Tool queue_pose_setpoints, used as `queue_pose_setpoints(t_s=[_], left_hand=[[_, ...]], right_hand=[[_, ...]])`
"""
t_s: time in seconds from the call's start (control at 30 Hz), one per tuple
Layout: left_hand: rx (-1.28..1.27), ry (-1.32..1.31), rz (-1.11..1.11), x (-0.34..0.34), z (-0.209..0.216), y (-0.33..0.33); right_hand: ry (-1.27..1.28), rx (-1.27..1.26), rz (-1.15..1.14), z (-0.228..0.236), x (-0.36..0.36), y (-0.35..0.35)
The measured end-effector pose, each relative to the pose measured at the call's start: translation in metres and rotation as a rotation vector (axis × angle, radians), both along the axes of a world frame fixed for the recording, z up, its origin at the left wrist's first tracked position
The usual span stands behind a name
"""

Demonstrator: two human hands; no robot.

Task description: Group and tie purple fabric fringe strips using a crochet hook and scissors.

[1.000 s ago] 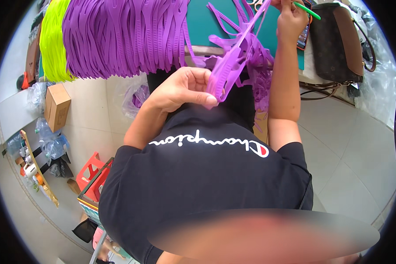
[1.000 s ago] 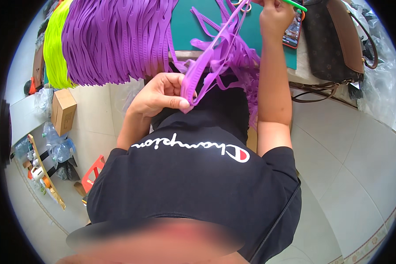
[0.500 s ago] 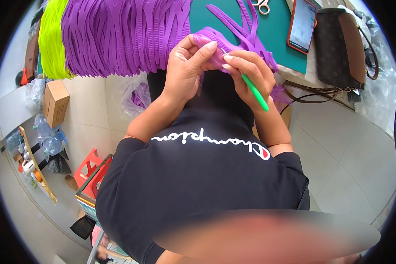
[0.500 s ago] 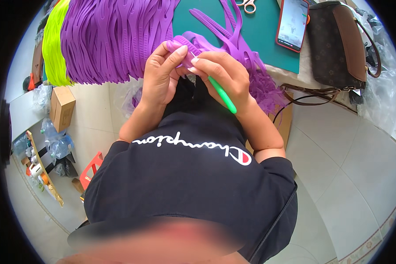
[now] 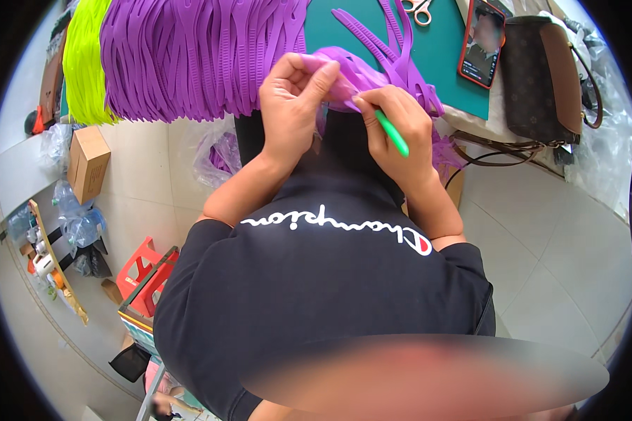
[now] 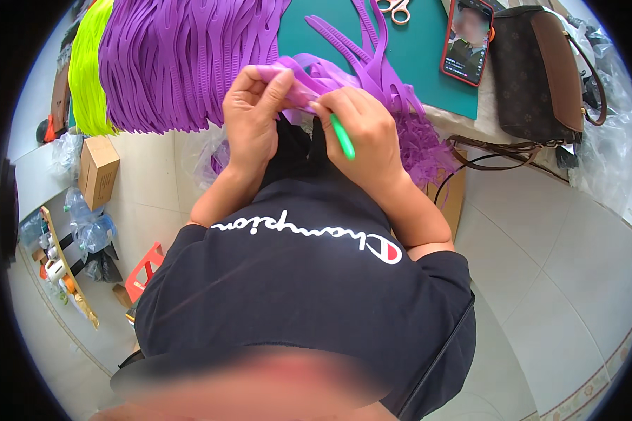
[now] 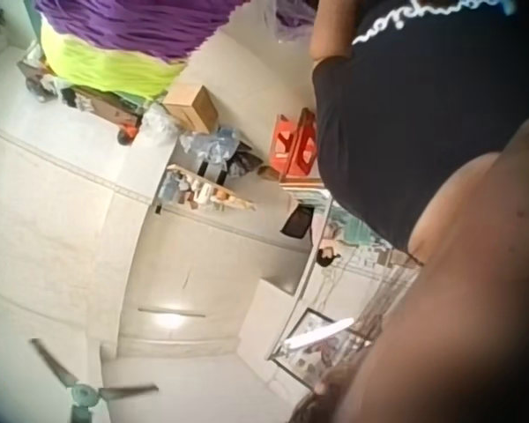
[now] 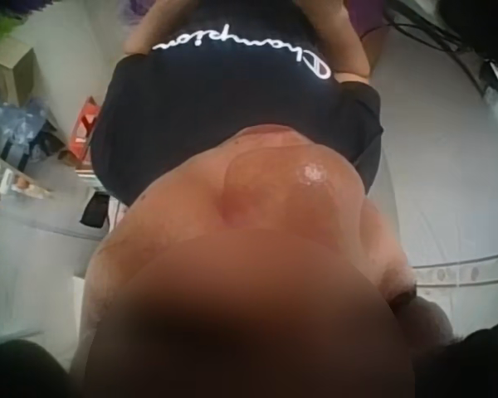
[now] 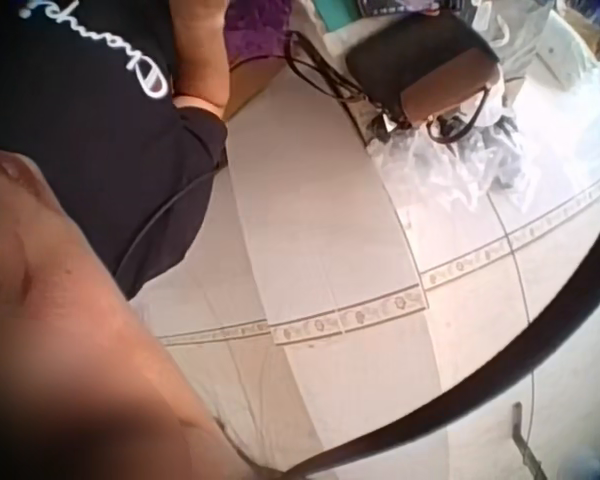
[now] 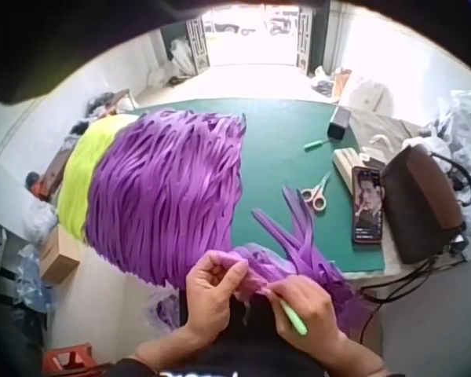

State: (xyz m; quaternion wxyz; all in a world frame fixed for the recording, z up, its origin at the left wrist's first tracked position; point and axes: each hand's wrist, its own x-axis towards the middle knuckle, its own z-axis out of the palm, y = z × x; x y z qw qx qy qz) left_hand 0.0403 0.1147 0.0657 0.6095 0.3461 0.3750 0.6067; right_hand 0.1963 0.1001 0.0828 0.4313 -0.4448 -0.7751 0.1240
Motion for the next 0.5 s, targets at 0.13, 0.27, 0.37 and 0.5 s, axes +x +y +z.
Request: queue_pose_setpoints(t_s=[0.13, 0.27, 0.37, 0.5], left_hand=[[-0.004, -0.022, 0.025, -0.004, 0.005, 0.0], [-0.118, -0.156, -0.071, 0.0, 0.012, -0.007], [-0.116, -0.138, -0.07, 0.002, 0.014, -0.012], [0.117, 0.253, -0.063, -0.004, -0.003, -0.017]], right_hand=[[0.273, -0.415, 0.07, 0.013, 0.012, -0.003], [0.668, -0.448, 0.135, 0.01, 0.013, 0.011], [0.437, -0.466, 0.171, 0.002, 0.009, 0.015], [0.878, -0.631, 0.391, 0.002, 0.027, 0.014]])
